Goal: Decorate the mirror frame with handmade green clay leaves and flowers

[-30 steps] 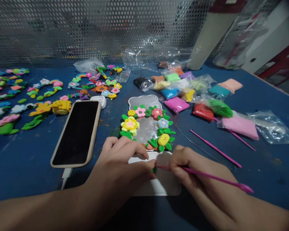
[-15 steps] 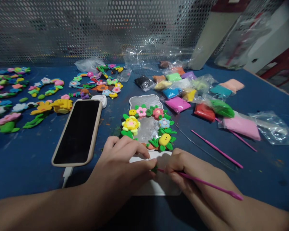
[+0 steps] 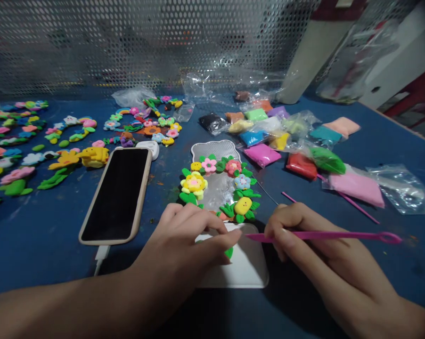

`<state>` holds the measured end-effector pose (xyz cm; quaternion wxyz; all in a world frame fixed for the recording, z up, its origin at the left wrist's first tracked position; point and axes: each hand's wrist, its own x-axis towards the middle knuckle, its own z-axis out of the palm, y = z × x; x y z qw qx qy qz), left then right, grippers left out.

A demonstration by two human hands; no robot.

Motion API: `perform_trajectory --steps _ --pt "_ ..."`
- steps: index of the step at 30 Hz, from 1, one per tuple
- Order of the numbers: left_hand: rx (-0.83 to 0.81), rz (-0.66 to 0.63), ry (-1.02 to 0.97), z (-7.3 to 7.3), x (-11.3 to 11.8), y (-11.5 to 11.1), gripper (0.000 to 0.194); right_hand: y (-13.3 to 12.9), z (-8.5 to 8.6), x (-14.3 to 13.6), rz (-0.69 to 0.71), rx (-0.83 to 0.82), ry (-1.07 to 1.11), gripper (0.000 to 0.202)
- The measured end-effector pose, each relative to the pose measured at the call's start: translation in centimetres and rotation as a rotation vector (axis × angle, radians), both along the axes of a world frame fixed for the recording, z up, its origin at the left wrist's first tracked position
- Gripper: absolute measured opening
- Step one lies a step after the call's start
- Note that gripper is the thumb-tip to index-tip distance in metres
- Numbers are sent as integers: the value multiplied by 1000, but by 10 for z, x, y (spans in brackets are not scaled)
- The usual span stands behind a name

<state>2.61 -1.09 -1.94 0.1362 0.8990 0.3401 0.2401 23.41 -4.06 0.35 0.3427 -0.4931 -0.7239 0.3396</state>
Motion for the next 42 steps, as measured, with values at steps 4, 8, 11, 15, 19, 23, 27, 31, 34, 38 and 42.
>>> perform_trajectory --steps 4,8,11,15,19,23,27,31,34,38,42 --pt "-48 15 39 0 0 -1 15 1 0 0 8 -15 24 14" --pt "-57 -1 -27 2 0 0 8 1 1 0 42 -8 4 16" --pt "-52 7 -24 3 1 1 7 2 1 1 71 -21 -6 14" --pt "-52 23 4 5 0 1 21 3 1 3 80 29 -34 19" --pt "-84 2 -16 8 -2 -3 24 4 0 4 124 64 -28 19" --pt "-85 -6 -15 9 -3 -4 19 5 1 5 158 71 -18 18" --pt "-72 6 -21 5 -1 1 14 2 2 5 171 113 -67 21" --pt "-45 34 -16 3 1 5 6 -2 1 5 177 173 -137 17" --pt "18 29 2 4 2 3 2 -4 -3 3 198 208 -126 18" --pt "101 12 29 6 3 1 7 -6 -10 0 191 266 -138 19" --pt "103 17 36 5 2 2 7 -7 -16 -1 200 324 -193 20"
